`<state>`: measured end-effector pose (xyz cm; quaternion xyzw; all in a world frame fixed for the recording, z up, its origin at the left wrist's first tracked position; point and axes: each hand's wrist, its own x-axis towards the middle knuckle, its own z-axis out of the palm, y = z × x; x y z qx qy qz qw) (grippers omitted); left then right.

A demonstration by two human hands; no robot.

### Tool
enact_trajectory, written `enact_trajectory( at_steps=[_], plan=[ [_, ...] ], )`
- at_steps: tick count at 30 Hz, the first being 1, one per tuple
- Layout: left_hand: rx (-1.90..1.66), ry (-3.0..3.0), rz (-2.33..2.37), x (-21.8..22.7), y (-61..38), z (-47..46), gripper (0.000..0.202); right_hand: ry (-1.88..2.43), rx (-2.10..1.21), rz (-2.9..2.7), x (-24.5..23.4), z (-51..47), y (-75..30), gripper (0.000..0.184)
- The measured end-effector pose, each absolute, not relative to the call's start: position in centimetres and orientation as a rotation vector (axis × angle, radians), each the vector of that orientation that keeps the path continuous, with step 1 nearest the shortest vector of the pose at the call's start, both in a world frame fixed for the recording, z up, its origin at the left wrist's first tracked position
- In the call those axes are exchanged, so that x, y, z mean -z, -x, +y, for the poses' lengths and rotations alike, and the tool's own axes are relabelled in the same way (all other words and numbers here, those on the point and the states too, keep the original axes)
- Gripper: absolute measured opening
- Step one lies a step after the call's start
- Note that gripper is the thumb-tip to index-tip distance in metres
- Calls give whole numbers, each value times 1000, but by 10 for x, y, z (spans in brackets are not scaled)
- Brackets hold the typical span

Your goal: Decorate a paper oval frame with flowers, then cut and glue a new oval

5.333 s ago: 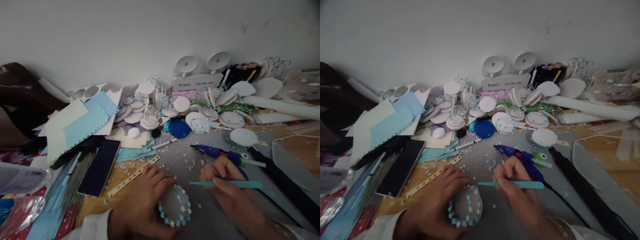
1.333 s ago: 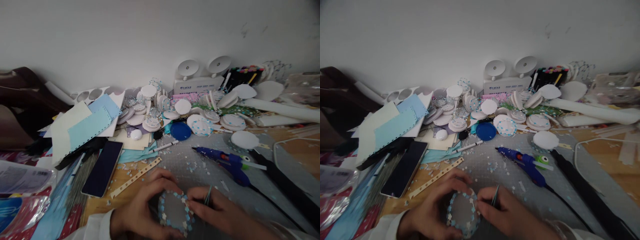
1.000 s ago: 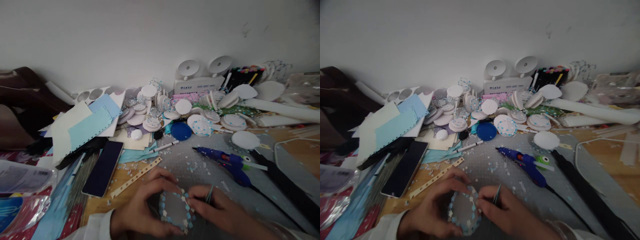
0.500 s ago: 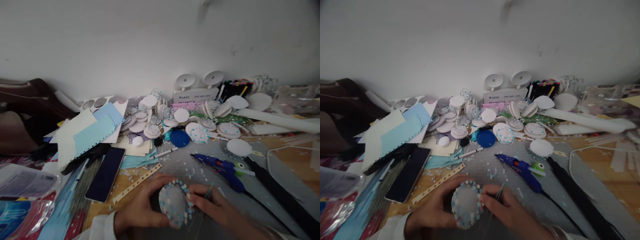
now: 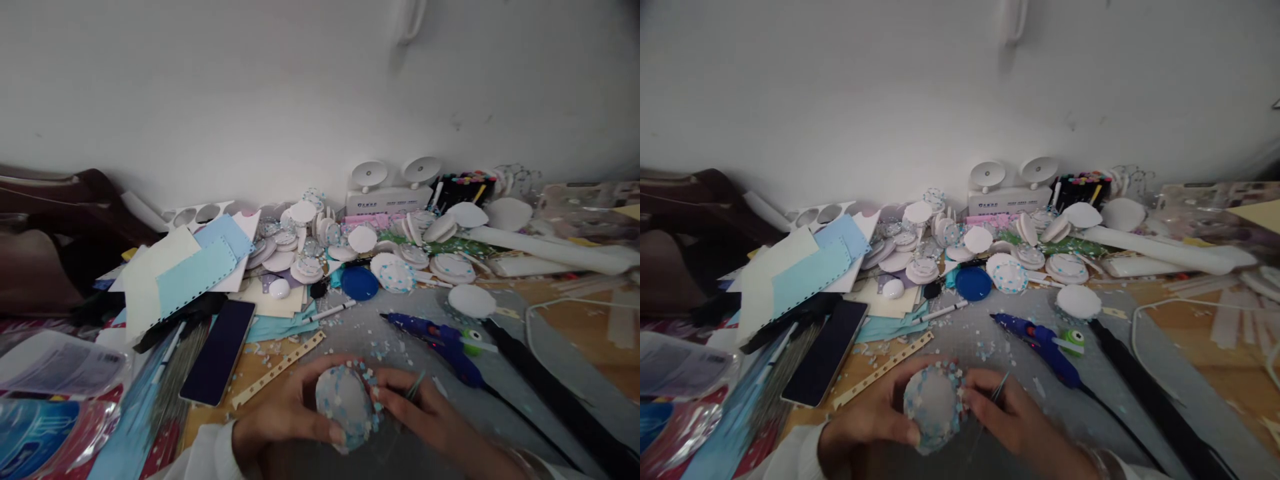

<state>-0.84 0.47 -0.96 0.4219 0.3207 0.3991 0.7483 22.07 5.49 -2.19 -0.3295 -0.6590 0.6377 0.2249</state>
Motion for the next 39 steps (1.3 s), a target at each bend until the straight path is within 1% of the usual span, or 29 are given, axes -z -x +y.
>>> enact_trajectory(
  at_steps=[4,14,19,22,27,36,39],
  plan=[
    [-841,-893,704,10,10,7,72,900,-1739,-1838,17,57,-220,47],
    [-816,-918,714,6,8,11,72,900,-1781,-1851,17,58,-222,46],
    [-790,-945,723,11,10,12,82,924,-1772,-1843,19,58,-218,48],
    [-848,-966,728,16,12,14,84,931,-1770,-1845,20,60,-213,50],
    [-1004,-1070,689,22,13,19,79,987,-1765,-1835,20,61,-211,49],
    [-1020,-1076,658,24,8,20,78,984,-1755,-1799,24,61,-211,44],
    [-1029,-1094,668,28,9,19,82,987,-1754,-1786,24,62,-211,43]
  ],
)
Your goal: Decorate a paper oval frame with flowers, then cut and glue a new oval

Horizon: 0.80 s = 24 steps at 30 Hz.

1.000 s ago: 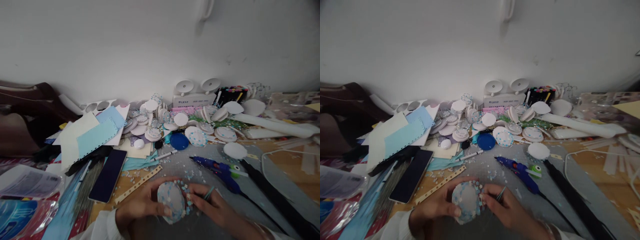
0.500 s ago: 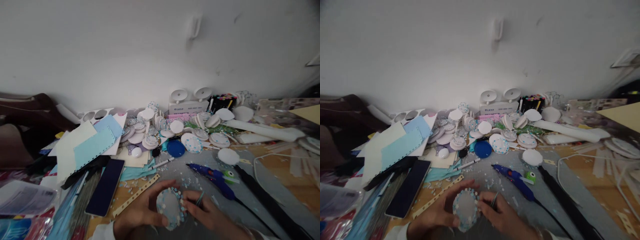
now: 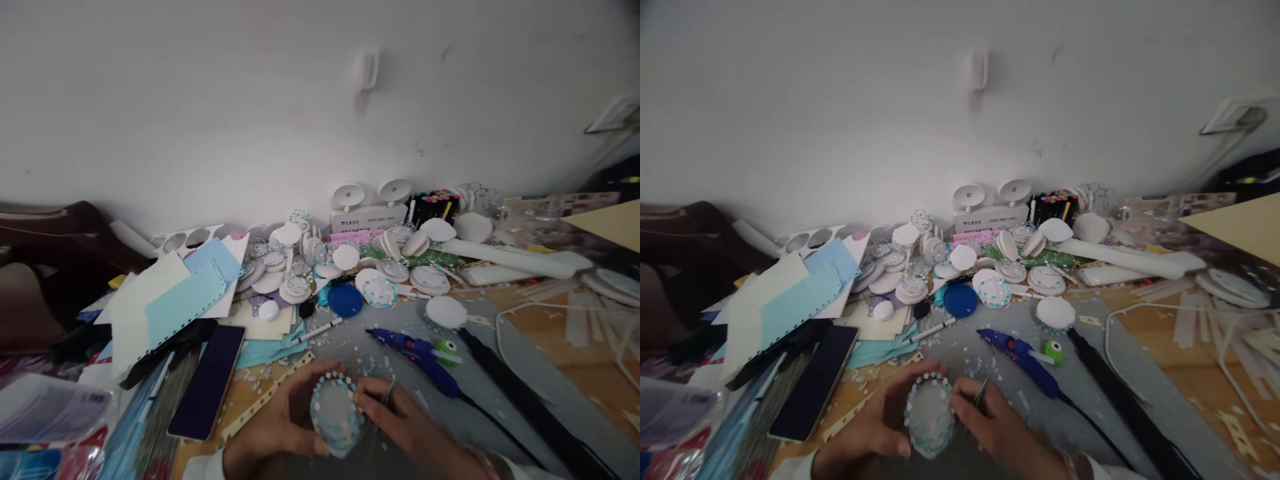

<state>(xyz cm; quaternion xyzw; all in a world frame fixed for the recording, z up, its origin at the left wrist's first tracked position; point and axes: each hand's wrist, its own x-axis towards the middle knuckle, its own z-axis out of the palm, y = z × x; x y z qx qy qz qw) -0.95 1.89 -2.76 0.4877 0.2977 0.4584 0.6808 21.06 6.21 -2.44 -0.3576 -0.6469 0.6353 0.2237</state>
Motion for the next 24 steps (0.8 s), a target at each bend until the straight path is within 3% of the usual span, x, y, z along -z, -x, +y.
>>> enact_trajectory(
  at_steps=[9,24],
  plan=[
    [-879,-1210,915,19,17,11,94,1082,-1755,-1721,28,56,-208,40],
    [-909,-1377,1130,18,22,5,83,1134,-1768,-1651,20,60,-205,56]
  ],
)
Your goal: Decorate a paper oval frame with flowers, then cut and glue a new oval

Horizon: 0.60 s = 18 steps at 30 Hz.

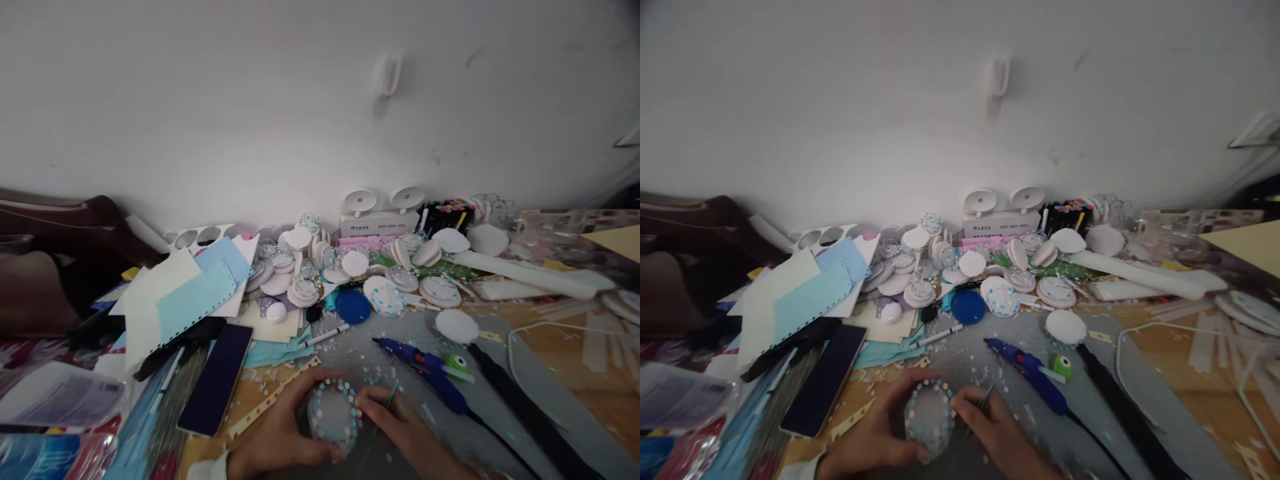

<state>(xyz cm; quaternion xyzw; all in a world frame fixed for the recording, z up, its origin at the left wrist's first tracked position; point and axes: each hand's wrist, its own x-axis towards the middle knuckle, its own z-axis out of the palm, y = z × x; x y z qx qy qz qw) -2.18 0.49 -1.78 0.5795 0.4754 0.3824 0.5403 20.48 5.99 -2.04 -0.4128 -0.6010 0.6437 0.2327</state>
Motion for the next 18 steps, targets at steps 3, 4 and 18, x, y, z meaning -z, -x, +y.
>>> enact_trajectory(
  at_steps=[3,4,18],
  plan=[
    [-956,-1412,1203,1,29,6,81,1166,-1752,-1632,19,59,-206,57],
    [-979,-1429,1224,-9,32,9,80,1169,-1746,-1631,19,58,-206,58],
    [-1384,-1893,1364,-76,32,178,62,1015,-1718,-1816,14,55,-215,53]
  ],
)
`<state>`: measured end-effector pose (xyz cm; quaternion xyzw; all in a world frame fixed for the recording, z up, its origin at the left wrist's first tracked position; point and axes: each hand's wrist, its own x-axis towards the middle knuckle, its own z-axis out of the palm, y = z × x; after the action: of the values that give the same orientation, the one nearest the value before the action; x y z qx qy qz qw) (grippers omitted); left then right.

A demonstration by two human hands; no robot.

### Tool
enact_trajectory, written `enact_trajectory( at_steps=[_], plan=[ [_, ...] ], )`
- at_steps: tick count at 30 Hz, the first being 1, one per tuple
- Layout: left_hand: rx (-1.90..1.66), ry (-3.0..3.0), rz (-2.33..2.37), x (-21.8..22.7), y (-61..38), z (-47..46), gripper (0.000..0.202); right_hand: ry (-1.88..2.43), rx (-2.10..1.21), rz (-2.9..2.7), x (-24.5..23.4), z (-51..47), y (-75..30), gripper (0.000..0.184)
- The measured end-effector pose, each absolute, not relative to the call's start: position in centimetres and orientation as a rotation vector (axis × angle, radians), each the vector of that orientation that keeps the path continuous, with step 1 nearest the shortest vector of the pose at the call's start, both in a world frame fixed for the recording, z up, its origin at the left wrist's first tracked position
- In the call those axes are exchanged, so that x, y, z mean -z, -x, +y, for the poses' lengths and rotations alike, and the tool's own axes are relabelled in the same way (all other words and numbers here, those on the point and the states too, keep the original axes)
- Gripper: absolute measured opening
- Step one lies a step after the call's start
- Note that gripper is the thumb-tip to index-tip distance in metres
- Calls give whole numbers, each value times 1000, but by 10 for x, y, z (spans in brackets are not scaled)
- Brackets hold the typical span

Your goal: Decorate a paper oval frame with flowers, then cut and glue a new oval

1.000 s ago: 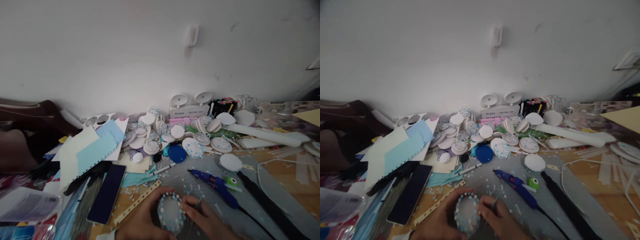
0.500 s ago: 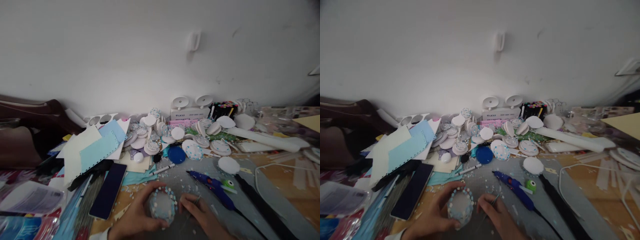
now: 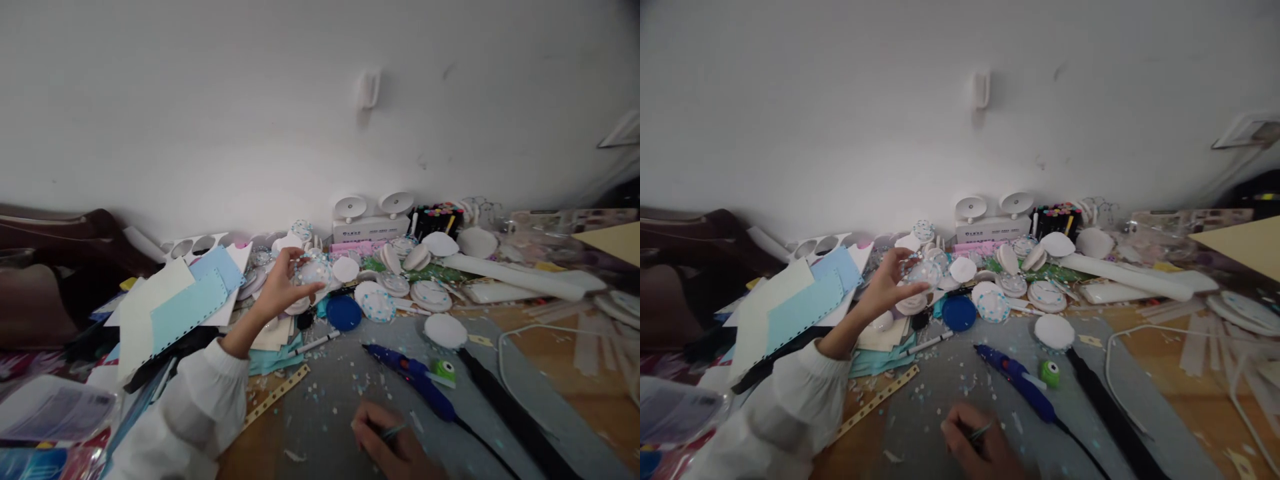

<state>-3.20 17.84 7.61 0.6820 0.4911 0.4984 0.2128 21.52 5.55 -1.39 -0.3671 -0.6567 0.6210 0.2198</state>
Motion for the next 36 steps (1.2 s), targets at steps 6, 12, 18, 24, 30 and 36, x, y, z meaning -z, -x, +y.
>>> enact_trajectory(
  at_steps=[6,12,18,24,30,36],
  plan=[
    [-1285,-2082,1698,-71,30,228,36,1009,-1773,-1823,10,53,-217,47],
    [-1084,-2212,2009,-60,27,275,35,958,-1791,-1834,16,56,-214,49],
    [-938,-2361,2124,-55,28,283,39,972,-1772,-1823,13,57,-211,49],
    [-826,-2556,2076,-66,29,272,42,1031,-1723,-1861,13,56,-210,45],
    [-701,-2681,1962,-59,37,264,35,1037,-1681,-1900,18,54,-212,40],
    [-729,-2644,1931,-68,37,267,34,1026,-1649,-1927,22,56,-210,43]
  ],
)
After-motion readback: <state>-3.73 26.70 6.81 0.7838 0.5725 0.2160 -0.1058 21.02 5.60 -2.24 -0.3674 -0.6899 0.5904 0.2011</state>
